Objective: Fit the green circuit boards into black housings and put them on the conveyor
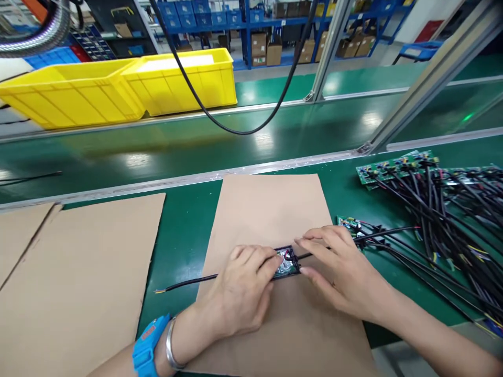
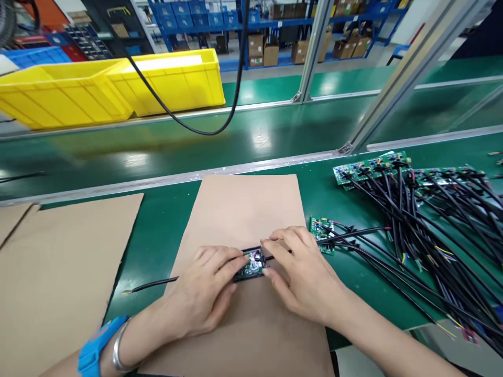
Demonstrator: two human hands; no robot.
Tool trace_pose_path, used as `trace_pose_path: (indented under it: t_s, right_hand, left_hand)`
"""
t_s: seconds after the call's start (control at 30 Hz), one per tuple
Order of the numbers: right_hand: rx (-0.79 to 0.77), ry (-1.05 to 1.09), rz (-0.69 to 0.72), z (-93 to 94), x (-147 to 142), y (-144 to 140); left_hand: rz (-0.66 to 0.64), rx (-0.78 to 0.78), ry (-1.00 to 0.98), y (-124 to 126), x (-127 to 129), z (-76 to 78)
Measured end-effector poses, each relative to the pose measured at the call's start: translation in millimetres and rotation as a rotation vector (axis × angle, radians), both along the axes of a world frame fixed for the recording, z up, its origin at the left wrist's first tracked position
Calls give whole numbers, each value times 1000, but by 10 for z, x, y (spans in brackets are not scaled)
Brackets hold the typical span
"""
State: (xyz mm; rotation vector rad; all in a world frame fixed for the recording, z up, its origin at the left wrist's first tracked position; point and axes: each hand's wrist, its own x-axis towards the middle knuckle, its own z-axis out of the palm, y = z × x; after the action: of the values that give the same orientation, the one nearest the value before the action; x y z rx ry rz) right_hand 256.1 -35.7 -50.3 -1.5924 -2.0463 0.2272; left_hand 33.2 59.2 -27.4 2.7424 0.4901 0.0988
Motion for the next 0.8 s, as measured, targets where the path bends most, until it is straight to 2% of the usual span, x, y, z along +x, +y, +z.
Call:
trace_pose_path:
  t_s: [0.13,0.33,0.43,0.53,0.6,0.7,0.8]
  right_hand:
    - [-130,39,40,-131,96,6]
    - [-88,127,27,-285,64,59]
    - [-75,135,20,-294,61,65]
    - [-67,135,13,-292,91,58]
    - [-40,98,-13,-299,132,45]
    - [42,33,-19,-282,206,22]
    - [137,-20,27,-139,317,45]
  left_hand:
    - [-56,59,110,-107,98,-86]
    - [-50,177,138,-149,170,-217]
    - [-44,219,137,-162,201,-217]
    - [-45,187,146,-143,212,-177]
    - [-14,176,128,-111,177,-142]
    - [111,205,111,-36,22,-93]
    - [197,158,215,113,-242,-3]
